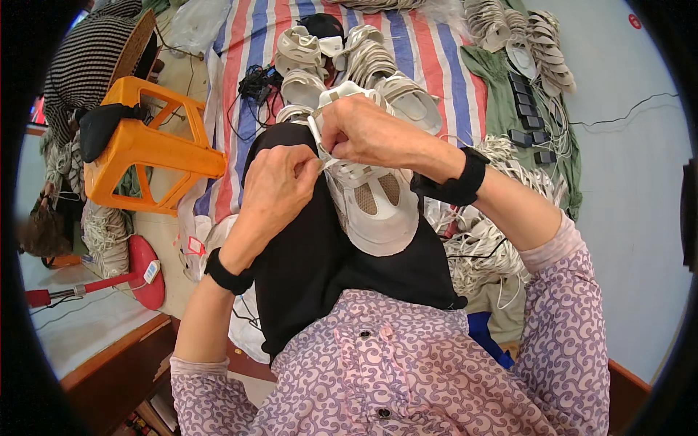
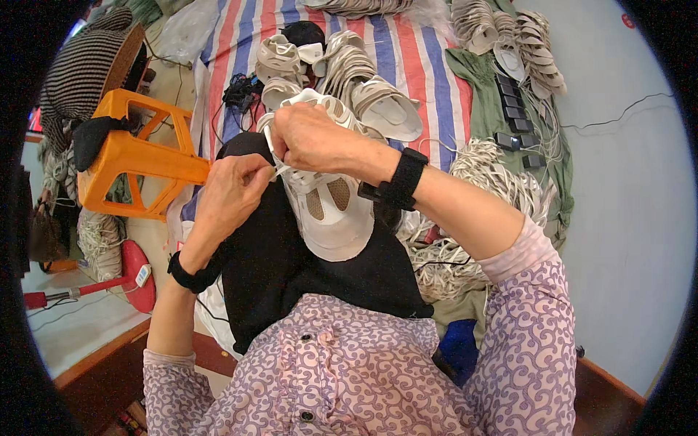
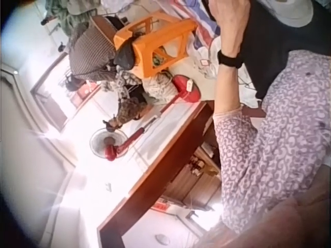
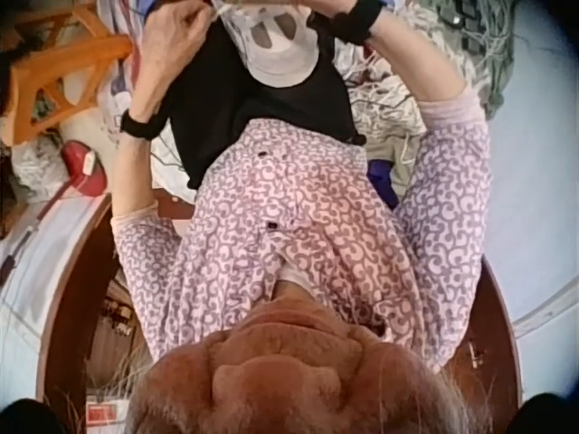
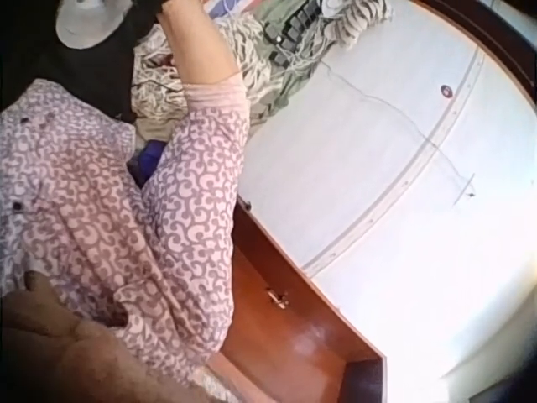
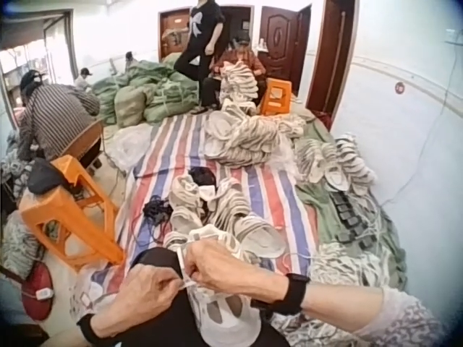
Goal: The recorder is lacing a white sneaker by hand in a manufacturing or assembly setting.
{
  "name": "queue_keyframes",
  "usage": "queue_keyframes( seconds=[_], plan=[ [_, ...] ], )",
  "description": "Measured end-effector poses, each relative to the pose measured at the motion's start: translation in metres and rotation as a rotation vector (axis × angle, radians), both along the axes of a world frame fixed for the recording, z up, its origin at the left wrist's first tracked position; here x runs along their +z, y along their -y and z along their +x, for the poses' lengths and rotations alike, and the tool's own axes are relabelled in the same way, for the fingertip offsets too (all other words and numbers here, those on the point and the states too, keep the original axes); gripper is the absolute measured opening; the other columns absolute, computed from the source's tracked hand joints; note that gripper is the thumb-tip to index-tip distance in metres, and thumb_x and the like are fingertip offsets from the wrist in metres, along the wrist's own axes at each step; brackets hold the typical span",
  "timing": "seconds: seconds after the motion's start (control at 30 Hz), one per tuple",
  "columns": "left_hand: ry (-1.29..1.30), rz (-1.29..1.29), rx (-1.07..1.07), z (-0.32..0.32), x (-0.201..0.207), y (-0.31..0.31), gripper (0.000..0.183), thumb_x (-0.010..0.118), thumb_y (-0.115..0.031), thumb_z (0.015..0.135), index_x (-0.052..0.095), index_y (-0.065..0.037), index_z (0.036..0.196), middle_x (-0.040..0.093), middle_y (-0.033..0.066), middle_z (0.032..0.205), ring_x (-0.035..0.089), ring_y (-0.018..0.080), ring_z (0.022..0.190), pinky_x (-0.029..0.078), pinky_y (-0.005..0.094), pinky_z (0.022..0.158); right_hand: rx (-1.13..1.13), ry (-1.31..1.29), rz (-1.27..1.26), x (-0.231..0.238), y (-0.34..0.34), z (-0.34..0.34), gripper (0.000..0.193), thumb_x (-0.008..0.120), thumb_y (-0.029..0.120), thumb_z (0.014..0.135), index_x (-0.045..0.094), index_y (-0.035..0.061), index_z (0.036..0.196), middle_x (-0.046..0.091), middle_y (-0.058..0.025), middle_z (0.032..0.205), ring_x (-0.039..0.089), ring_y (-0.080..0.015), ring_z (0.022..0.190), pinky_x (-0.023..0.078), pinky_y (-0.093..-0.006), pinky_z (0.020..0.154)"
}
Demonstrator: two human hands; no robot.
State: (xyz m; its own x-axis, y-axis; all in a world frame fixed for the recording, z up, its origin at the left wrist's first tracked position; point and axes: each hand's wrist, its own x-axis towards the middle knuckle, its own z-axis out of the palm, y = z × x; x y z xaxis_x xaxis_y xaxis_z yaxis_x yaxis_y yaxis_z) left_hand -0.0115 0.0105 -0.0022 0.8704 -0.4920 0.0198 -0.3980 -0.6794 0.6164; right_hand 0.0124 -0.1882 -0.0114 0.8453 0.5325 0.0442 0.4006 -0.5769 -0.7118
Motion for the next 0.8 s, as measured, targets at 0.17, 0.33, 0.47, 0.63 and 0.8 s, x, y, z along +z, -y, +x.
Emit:
queue_keyframes(
  seconds=[0.17, 0.33, 0.47, 0.63, 0.8],
  plan=[
    [0.072, -0.005, -0.022, 0.007, -0.006, 0.001, 0.019, 0.063, -0.016, 0.085, 0.070, 0.001, 0.081, 0.061, 0.0228, 0.067, 0.060, 0.0414, 0.064, 0.048, 0.0450, 0.061, -0.006, 0.246, -0.111, -0.004, -0.010, -0.014, 0.011, 0.064, -0.002, 0.068, 0.064, -0.0053, 0.079, 0.065, -0.0195, 0.091, 0.064, -0.0378, 0.085, 0.050, -0.0423, 0.069],
    [-0.208, -0.178, 0.122, 0.009, 0.003, -0.001, 0.016, 0.063, -0.012, 0.085, 0.069, 0.003, 0.082, 0.061, 0.0194, 0.065, 0.062, 0.0312, 0.058, 0.049, 0.0377, 0.060, -0.022, 0.501, -0.162, 0.009, -0.004, -0.035, 0.010, 0.063, -0.004, 0.072, 0.057, -0.0016, 0.080, 0.058, -0.0187, 0.091, 0.061, -0.0394, 0.087, 0.048, -0.0454, 0.067],
    [0.139, -0.346, 0.045, 0.018, -0.006, 0.011, 0.015, 0.061, -0.008, 0.092, 0.071, 0.002, 0.097, 0.065, 0.0028, 0.069, 0.053, 0.0089, 0.059, 0.044, 0.0259, 0.055, -0.264, 0.680, -0.172, 0.037, 0.069, -0.015, 0.005, 0.060, -0.004, 0.078, 0.062, -0.0011, 0.082, 0.058, -0.0154, 0.079, 0.064, -0.0290, 0.076, 0.050, -0.0407, 0.063],
    [0.061, -0.350, -0.078, 0.030, -0.008, 0.046, 0.015, 0.062, -0.007, 0.088, 0.072, 0.001, 0.096, 0.063, 0.0101, 0.067, 0.054, 0.0096, 0.058, 0.044, 0.0264, 0.055, -0.463, 0.038, 0.214, 0.032, 0.083, -0.051, 0.007, 0.065, 0.004, 0.089, 0.061, -0.0011, 0.089, 0.059, -0.0036, 0.072, 0.059, -0.0096, 0.065, 0.048, -0.0279, 0.058],
    [0.065, -0.171, -0.092, 0.032, -0.009, 0.064, 0.019, 0.062, -0.008, 0.082, 0.073, 0.000, 0.095, 0.057, 0.0121, 0.060, 0.054, 0.0149, 0.054, 0.044, 0.0310, 0.054, -0.605, -0.292, 0.736, -0.012, 0.054, -0.069, 0.006, 0.064, 0.004, 0.092, 0.061, 0.0010, 0.088, 0.063, 0.0005, 0.076, 0.061, -0.0067, 0.066, 0.050, -0.0214, 0.059]
  ],
)
